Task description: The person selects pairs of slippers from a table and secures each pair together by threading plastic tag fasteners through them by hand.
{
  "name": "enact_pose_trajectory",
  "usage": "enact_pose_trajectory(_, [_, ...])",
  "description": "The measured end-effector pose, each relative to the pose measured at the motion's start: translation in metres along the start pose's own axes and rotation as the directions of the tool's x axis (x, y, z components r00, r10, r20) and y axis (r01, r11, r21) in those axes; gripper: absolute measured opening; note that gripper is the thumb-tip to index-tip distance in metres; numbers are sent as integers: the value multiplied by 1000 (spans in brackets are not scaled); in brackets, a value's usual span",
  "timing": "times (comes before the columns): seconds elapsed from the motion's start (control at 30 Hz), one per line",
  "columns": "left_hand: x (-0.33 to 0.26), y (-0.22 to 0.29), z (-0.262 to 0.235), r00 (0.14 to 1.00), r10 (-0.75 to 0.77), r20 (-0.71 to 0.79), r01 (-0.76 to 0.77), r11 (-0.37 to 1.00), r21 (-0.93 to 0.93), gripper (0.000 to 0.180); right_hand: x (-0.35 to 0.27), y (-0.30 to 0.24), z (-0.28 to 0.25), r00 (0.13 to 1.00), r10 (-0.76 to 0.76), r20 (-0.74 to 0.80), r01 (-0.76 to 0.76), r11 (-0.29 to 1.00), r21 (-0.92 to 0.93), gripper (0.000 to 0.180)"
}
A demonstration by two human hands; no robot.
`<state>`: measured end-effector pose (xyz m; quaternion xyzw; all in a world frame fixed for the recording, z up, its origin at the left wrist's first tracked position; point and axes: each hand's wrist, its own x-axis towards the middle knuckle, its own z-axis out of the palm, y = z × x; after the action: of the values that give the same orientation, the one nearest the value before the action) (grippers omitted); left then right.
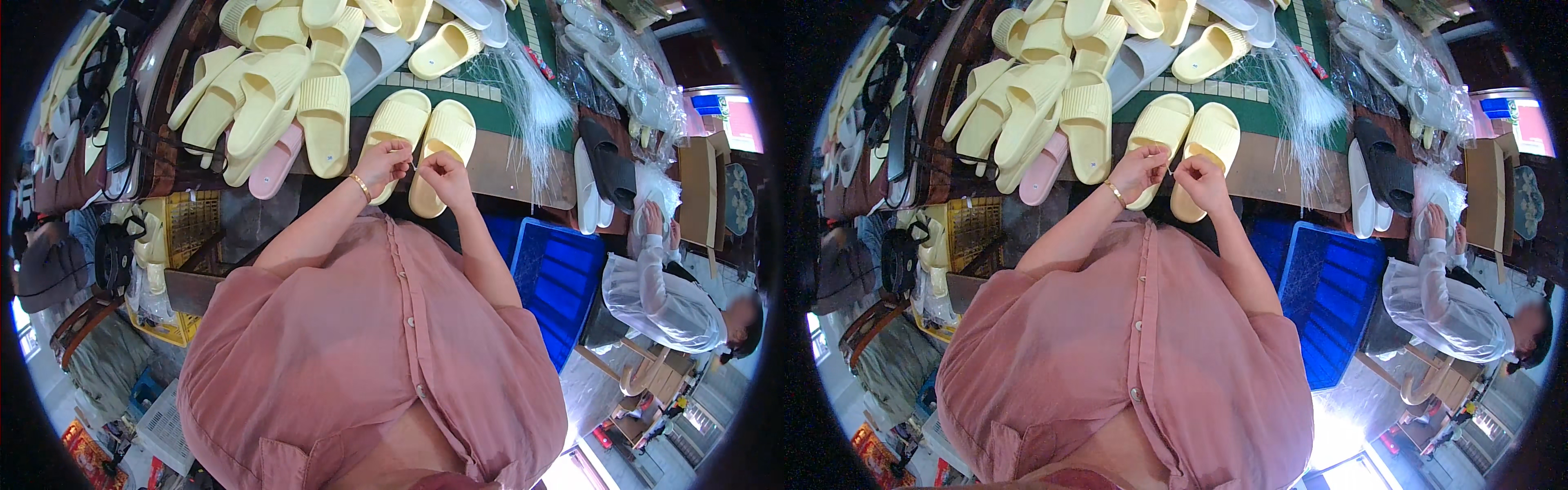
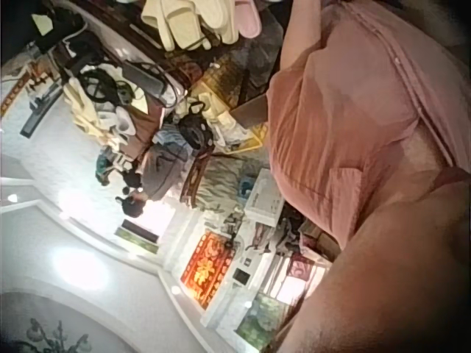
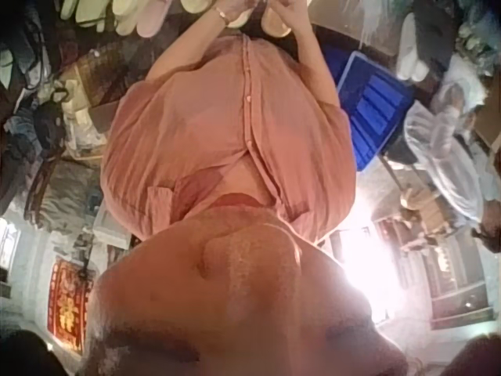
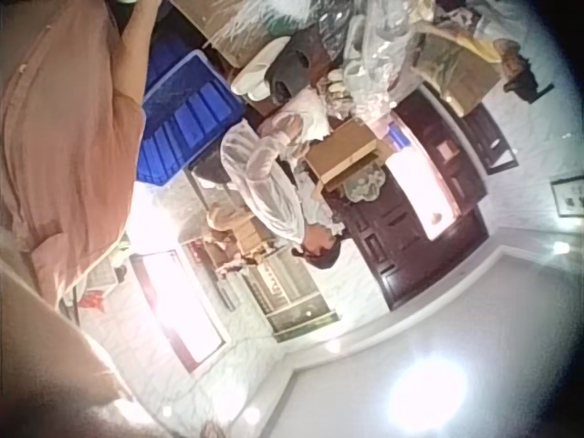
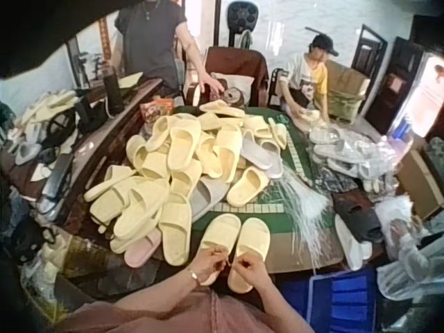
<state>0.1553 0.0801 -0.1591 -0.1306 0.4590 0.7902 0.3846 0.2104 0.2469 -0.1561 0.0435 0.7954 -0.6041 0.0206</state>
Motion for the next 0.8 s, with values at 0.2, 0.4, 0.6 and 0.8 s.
enact_pose_trajectory(0.2, [3, -3, -3, 1000, -5, 12, 6, 1000, -6, 10, 0, -1, -1, 1000, -11, 15, 11, 1000, -2, 10])
enact_pose_trajectory(0.4, [2, -4, -1, 1000, -9, 8, 9, 1000, 7, 10, 0, 1, 0, 1000, -17, 4, 17, 1000, -21, 10])
enact_pose_trajectory(0.6, [3, -4, -4, 1000, -8, 18, 8, 1000, 13, 9, -1, -2, -2, 999, 23, 31, -23, 1000, 20, 10])
enact_pose_trajectory(0.8, [1, -1, -1, 1000, -10, -2, 10, 1000, 13, 9, 0, -4, -4, 999, -1, 47, 1, 1000, -10, 10])
